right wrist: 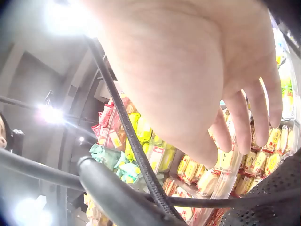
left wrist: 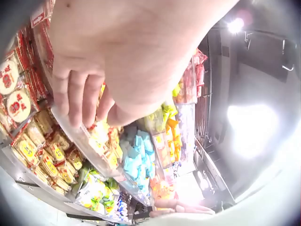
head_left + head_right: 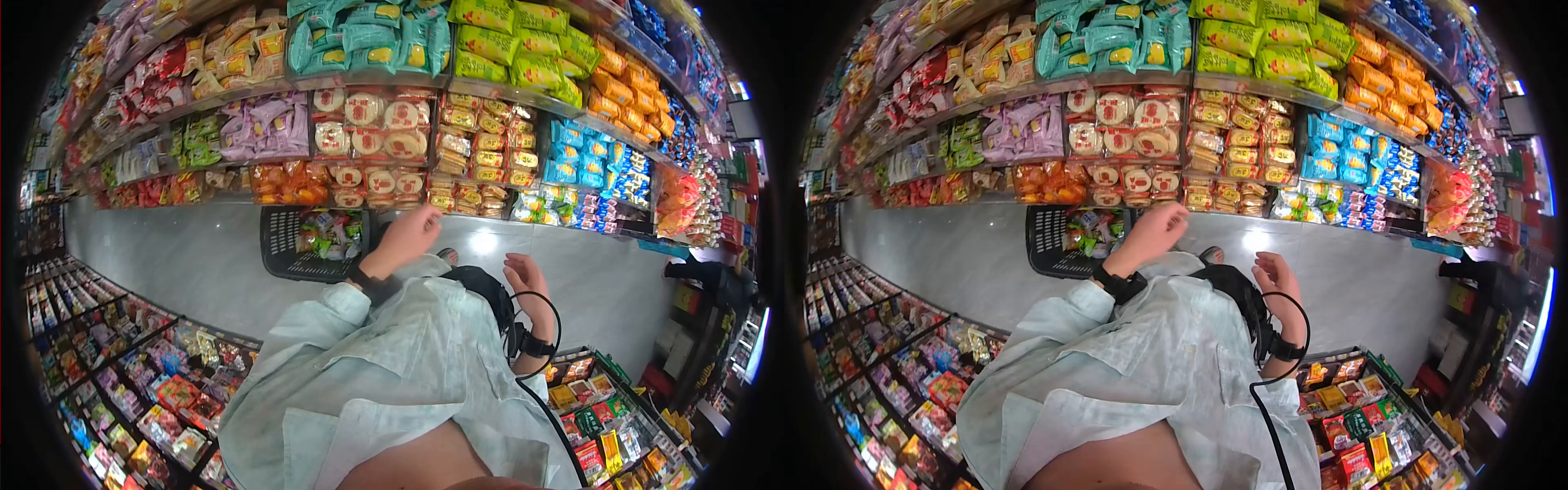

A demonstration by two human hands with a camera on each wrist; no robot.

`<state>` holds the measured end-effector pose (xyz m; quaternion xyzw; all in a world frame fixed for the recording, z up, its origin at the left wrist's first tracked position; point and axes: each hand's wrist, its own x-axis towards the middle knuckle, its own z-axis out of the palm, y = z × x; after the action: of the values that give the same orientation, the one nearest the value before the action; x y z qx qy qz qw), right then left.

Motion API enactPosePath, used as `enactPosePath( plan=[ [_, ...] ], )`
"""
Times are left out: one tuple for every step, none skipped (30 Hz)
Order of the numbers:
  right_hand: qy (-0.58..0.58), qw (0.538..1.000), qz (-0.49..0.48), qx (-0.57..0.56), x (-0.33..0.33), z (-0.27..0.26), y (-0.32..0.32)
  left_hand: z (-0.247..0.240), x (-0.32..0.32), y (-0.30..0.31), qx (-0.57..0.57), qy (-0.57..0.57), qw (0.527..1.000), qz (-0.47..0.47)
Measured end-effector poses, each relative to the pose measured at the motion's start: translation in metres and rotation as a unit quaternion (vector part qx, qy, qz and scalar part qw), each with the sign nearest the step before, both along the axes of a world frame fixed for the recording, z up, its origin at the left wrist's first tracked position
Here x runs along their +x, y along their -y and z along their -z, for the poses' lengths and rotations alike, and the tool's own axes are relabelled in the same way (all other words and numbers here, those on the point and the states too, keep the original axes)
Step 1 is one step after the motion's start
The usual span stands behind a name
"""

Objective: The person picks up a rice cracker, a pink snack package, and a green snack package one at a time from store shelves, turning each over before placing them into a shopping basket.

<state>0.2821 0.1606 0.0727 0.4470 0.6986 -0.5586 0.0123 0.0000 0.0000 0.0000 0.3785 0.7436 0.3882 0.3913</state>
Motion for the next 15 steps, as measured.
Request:
enactPosePath(
  plan=[
    [0.005,1.0,0.021,0.003,0.011,-0.003,0.0,0.002,0.0,-0.005,0.036,-0.001,0.998,-0.057],
    [0.011,0.999,0.042,0.005,0.023,-0.006,0.0,0.004,0.001,-0.009,0.07,-0.001,0.991,-0.113],
    [0.026,0.998,0.05,0.01,-0.026,-0.013,0.015,0.004,-0.061,0.003,0.103,-0.033,0.984,-0.144],
    [0.035,0.997,0.059,0.021,-0.03,-0.013,0.017,0.001,-0.081,-0.001,0.102,-0.051,0.979,-0.167],
    [0.044,0.996,0.069,0.031,-0.034,-0.015,0.018,-0.003,-0.099,-0.007,0.101,-0.068,0.974,-0.19],
    [0.048,0.995,0.076,0.034,-0.041,-0.018,0.022,-0.004,-0.116,-0.011,0.102,-0.082,0.972,-0.196],
    [0.05,0.995,0.08,0.032,-0.044,-0.022,0.026,-0.004,-0.129,-0.015,0.102,-0.093,0.97,-0.201],
    [0.05,0.995,0.085,0.031,-0.047,-0.025,0.03,-0.002,-0.14,-0.02,0.103,-0.107,0.967,-0.206],
    [0.048,0.994,0.09,0.032,-0.05,-0.027,0.032,0.0,-0.149,-0.024,0.087,-0.146,0.968,-0.186],
    [0.049,0.994,0.095,0.034,-0.053,-0.028,0.035,0.001,-0.156,-0.027,0.07,-0.186,0.966,-0.165],
    [0.05,0.993,0.1,0.035,-0.054,-0.028,0.038,0.003,-0.162,-0.029,0.053,-0.225,0.962,-0.144],
    [0.049,0.993,0.103,0.036,-0.056,-0.028,0.041,0.009,-0.166,-0.032,0.046,-0.214,0.966,-0.14],
    [0.043,0.993,0.108,0.033,-0.058,-0.028,0.043,0.014,-0.167,-0.032,0.051,-0.236,0.961,-0.138],
    [0.036,0.993,0.111,0.031,-0.061,-0.028,0.043,0.018,-0.168,-0.033,0.055,-0.258,0.955,-0.138],
    [0.029,0.993,0.113,0.029,-0.064,-0.028,0.042,0.018,-0.17,-0.035,0.06,-0.281,0.948,-0.139]
  ],
)
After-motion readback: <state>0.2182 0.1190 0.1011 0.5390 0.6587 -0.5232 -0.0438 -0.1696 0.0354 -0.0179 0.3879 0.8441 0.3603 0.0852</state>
